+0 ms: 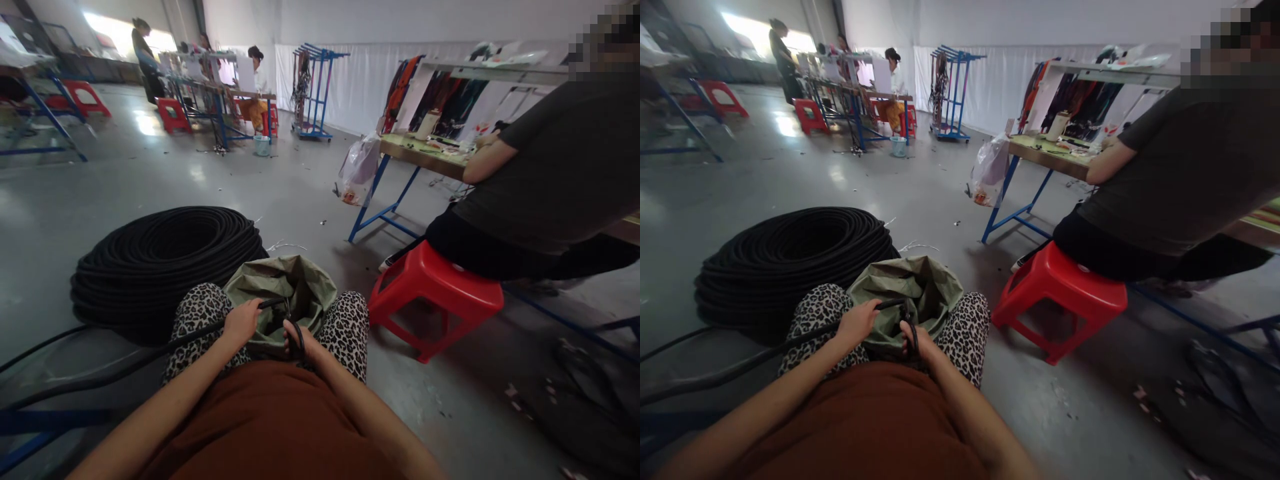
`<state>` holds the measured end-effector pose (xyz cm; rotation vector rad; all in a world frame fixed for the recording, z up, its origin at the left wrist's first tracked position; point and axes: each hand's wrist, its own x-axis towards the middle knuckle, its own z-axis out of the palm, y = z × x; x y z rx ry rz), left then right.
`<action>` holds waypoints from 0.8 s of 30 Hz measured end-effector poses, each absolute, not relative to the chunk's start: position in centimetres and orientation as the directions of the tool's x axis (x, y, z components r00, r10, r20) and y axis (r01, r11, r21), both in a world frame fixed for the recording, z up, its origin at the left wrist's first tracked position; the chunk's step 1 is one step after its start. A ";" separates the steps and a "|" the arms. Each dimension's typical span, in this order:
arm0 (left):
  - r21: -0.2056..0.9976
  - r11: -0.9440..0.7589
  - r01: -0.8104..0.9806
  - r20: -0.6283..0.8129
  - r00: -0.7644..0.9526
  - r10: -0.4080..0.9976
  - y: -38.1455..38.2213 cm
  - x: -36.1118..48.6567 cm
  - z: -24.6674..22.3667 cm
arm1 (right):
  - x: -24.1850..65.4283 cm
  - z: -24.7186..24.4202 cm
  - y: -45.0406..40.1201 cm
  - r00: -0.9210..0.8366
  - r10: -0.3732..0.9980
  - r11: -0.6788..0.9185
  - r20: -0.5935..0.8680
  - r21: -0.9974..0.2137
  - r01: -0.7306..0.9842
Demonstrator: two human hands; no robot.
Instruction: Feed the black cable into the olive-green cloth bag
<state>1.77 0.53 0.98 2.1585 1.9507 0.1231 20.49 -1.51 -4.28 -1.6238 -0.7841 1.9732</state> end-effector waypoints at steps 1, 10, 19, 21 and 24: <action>0.231 -0.088 0.969 -0.090 0.112 0.990 0.5 1.9 1.0 | 20.5 -4.1 -1.6 -0.201 0.670 -0.728 -0.714 -0.686 0.012; 0.245 -0.102 0.964 -0.105 0.131 0.986 0.3 2.3 1.1 | 20.6 -4.8 -1.7 -0.236 0.684 -0.699 -0.690 -0.713 0.057; 0.220 -0.133 0.966 -0.108 0.160 0.981 0.2 2.1 0.8 | 20.9 -5.8 -1.7 -0.256 0.723 -0.642 -0.642 -0.761 0.093; 0.216 -0.138 0.967 -0.103 0.163 0.981 0.2 2.1 0.7 | 21.0 -6.1 -1.7 -0.256 0.737 -0.619 -0.625 -0.777 0.114; 0.210 -0.142 0.967 -0.101 0.166 0.981 0.2 2.1 0.8 | 21.1 -6.5 -1.6 -0.254 0.752 -0.590 -0.608 -0.793 0.151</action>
